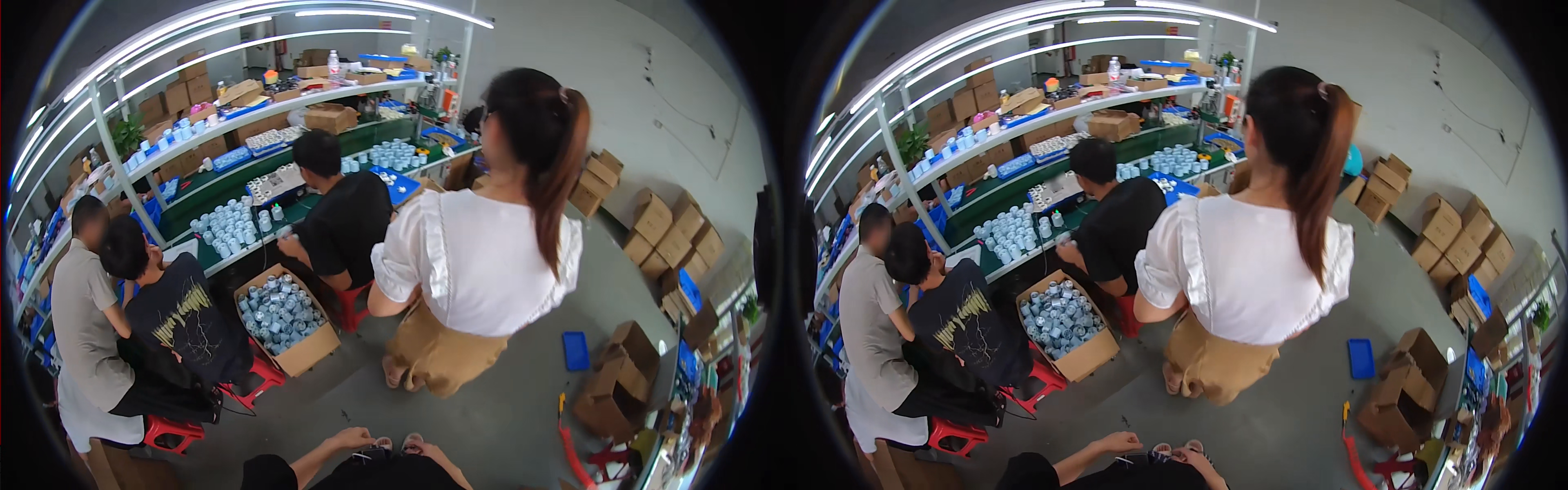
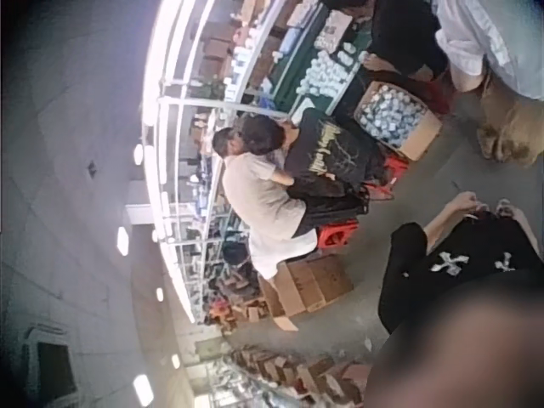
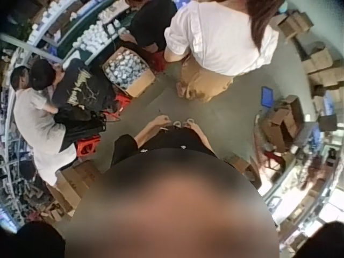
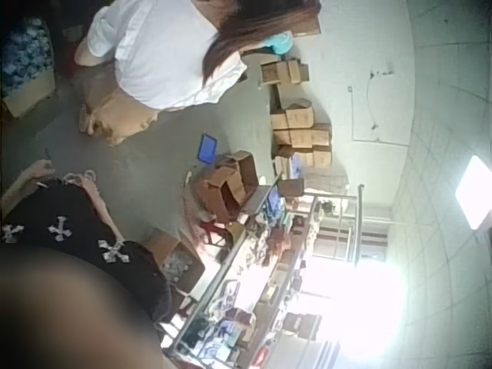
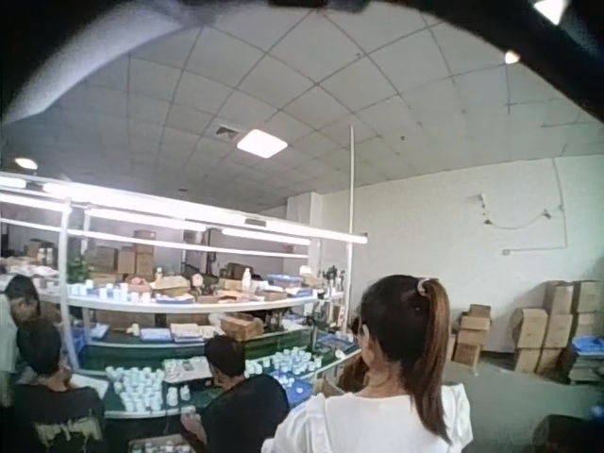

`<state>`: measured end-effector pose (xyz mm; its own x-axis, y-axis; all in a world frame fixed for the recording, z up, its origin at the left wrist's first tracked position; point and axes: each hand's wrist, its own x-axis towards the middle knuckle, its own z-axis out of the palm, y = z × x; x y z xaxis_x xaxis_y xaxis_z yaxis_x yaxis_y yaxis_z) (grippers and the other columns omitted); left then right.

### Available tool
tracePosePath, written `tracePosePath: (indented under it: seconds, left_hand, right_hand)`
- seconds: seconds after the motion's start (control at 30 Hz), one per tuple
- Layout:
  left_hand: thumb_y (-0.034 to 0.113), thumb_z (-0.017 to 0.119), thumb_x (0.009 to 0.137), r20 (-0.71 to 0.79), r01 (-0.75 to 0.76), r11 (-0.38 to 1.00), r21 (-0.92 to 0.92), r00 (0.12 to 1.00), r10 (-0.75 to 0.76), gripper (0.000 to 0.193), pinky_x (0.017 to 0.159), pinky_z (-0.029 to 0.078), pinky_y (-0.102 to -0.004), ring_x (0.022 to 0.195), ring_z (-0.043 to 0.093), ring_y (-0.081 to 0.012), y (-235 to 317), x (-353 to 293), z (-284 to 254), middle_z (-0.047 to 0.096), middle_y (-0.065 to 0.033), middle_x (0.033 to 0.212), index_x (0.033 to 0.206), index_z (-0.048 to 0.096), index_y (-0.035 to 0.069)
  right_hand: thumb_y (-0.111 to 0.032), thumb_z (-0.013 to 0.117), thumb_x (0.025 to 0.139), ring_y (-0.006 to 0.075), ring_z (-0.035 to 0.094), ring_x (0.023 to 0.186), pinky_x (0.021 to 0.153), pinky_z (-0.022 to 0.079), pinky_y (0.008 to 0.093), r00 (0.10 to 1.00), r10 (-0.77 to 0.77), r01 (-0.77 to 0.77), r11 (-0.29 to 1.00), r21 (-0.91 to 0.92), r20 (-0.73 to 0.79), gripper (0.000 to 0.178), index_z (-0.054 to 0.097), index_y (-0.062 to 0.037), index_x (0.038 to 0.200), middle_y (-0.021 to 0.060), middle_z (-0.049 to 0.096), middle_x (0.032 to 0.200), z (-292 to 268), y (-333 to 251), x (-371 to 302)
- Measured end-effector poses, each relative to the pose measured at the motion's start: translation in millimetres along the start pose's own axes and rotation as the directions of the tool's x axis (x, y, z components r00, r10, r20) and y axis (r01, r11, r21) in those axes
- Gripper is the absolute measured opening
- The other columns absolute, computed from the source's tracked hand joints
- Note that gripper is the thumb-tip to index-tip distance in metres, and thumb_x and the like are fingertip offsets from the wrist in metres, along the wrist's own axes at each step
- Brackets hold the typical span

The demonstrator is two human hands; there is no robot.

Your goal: The person sits at a green assembly table in a factory and assembles small cylindrical electronic components. They pick up a white plastic housing and a clear plastic cover, fit them together, and place the finished unit on the table. The person repeats this process for several units, handling them one at a time.

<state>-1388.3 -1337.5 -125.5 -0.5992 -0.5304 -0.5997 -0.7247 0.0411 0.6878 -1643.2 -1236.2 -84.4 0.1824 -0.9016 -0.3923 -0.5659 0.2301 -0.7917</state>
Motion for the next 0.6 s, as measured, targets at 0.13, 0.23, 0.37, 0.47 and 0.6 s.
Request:
tracePosePath:
  seconds: [0.13, 0.23, 0.37, 0.47, 0.6]
  left_hand:
    - [0.046, 0.053, 0.078, -0.295, 0.124, 0.964, -0.236, 0.936, -0.192, 0.048, 0.075, 0.046, -0.0398, 0.089, 0.060, -0.0314, -48.1, 37.5, 12.3, 0.064, -0.0174, 0.090, 0.092, 0.062, 0.001]
    - [0.037, 0.055, 0.076, -0.193, 0.350, 0.936, -0.033, 0.917, -0.349, 0.037, 0.070, 0.047, -0.0413, 0.085, 0.062, -0.0305, -117.6, 40.2, 31.5, 0.064, -0.0166, 0.087, 0.082, 0.063, 0.001]
    - [0.032, 0.058, 0.073, -0.162, 0.650, 0.673, -0.352, 0.666, -0.728, 0.031, 0.056, 0.048, -0.0340, 0.064, 0.064, -0.0194, -180.9, -3.6, 55.8, 0.065, -0.0097, 0.070, 0.075, 0.064, 0.002]
    - [0.031, 0.058, 0.073, -0.153, 0.619, 0.526, -0.583, 0.552, -0.820, 0.030, 0.061, 0.048, -0.0315, 0.066, 0.064, -0.0184, -179.5, -13.3, 43.4, 0.065, -0.0086, 0.071, 0.077, 0.065, 0.002]
    - [0.033, 0.059, 0.074, -0.093, 0.554, 0.459, -0.695, 0.563, -0.821, 0.034, 0.068, 0.049, -0.0325, 0.071, 0.065, -0.0220, -180.4, -11.9, 14.0, 0.065, -0.0102, 0.071, 0.078, 0.065, 0.000]
  right_hand:
    - [-0.035, 0.060, 0.080, 0.0254, 0.064, 0.077, 0.069, 0.050, 0.0340, 0.991, -0.040, 0.059, 0.987, -0.149, 0.128, 0.031, 0.059, -0.0172, 0.105, 0.0082, 0.064, 0.074, -32.9, 13.2, 56.2]
    - [-0.028, 0.059, 0.083, 0.0199, 0.065, 0.072, 0.066, 0.050, 0.0293, 0.992, -0.099, 0.107, 0.987, -0.119, 0.072, 0.026, 0.060, -0.0154, 0.106, 0.0094, 0.065, 0.080, -70.1, -8.1, 94.1]
    - [-0.025, 0.056, 0.083, 0.0236, 0.064, 0.078, 0.070, 0.050, 0.0316, 0.963, -0.234, 0.237, 0.972, -0.005, 0.131, 0.029, 0.058, -0.0094, 0.108, 0.0115, 0.065, 0.087, -99.4, -58.2, 151.3]
    - [-0.020, 0.056, 0.085, 0.0195, 0.063, 0.080, 0.071, 0.049, 0.0294, 0.923, -0.323, 0.315, 0.946, 0.071, 0.209, 0.027, 0.058, -0.0066, 0.107, 0.0110, 0.065, 0.091, -101.3, -107.5, 197.9]
    - [-0.016, 0.055, 0.086, 0.0138, 0.061, 0.081, 0.072, 0.047, 0.0264, 0.836, -0.441, 0.415, 0.897, 0.149, 0.326, 0.024, 0.059, -0.0038, 0.106, 0.0089, 0.063, 0.093, -87.5, -194.0, 253.0]
